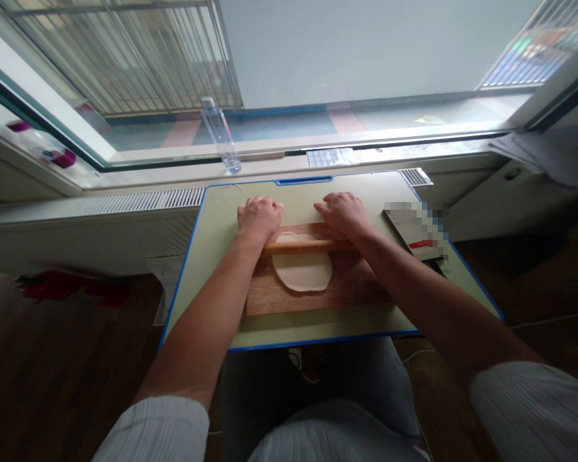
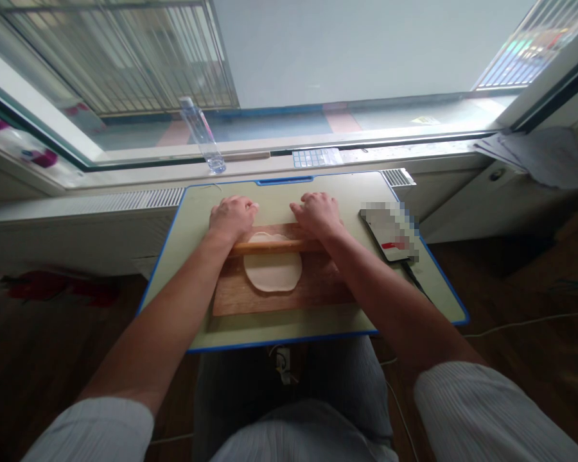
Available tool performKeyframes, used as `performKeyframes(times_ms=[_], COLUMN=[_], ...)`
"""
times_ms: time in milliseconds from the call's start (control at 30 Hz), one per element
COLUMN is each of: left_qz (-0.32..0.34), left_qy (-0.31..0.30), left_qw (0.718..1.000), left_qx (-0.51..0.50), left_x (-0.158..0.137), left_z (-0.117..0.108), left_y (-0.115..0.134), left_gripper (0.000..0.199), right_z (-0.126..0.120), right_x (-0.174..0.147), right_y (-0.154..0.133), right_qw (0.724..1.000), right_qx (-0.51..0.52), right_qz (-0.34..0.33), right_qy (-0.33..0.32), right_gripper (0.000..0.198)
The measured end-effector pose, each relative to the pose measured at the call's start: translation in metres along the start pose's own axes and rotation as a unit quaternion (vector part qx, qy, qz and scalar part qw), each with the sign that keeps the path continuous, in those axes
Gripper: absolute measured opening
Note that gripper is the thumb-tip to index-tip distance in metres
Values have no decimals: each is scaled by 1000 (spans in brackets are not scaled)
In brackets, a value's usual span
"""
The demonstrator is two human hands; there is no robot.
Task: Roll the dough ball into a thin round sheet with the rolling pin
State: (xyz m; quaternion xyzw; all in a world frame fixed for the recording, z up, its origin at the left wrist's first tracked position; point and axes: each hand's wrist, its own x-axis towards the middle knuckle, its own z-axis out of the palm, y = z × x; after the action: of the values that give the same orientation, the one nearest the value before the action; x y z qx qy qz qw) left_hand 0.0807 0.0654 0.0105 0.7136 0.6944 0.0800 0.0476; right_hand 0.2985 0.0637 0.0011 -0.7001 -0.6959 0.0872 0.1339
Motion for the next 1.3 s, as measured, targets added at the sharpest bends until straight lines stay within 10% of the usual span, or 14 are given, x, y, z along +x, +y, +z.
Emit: performKeyframes(times_ms=[1300], left_qz=[53], left_qy=[2], left_qw=[999], left_qx=[-4], left_x=[-36], left_z=[-1], left_y=[-1], left_gripper=[47], right_z=[4], right_x=[-37], right_y=[4], right_qw=[996], right_qx=[-2], right_qz=[-58], right_qy=[66], right_gripper=[51])
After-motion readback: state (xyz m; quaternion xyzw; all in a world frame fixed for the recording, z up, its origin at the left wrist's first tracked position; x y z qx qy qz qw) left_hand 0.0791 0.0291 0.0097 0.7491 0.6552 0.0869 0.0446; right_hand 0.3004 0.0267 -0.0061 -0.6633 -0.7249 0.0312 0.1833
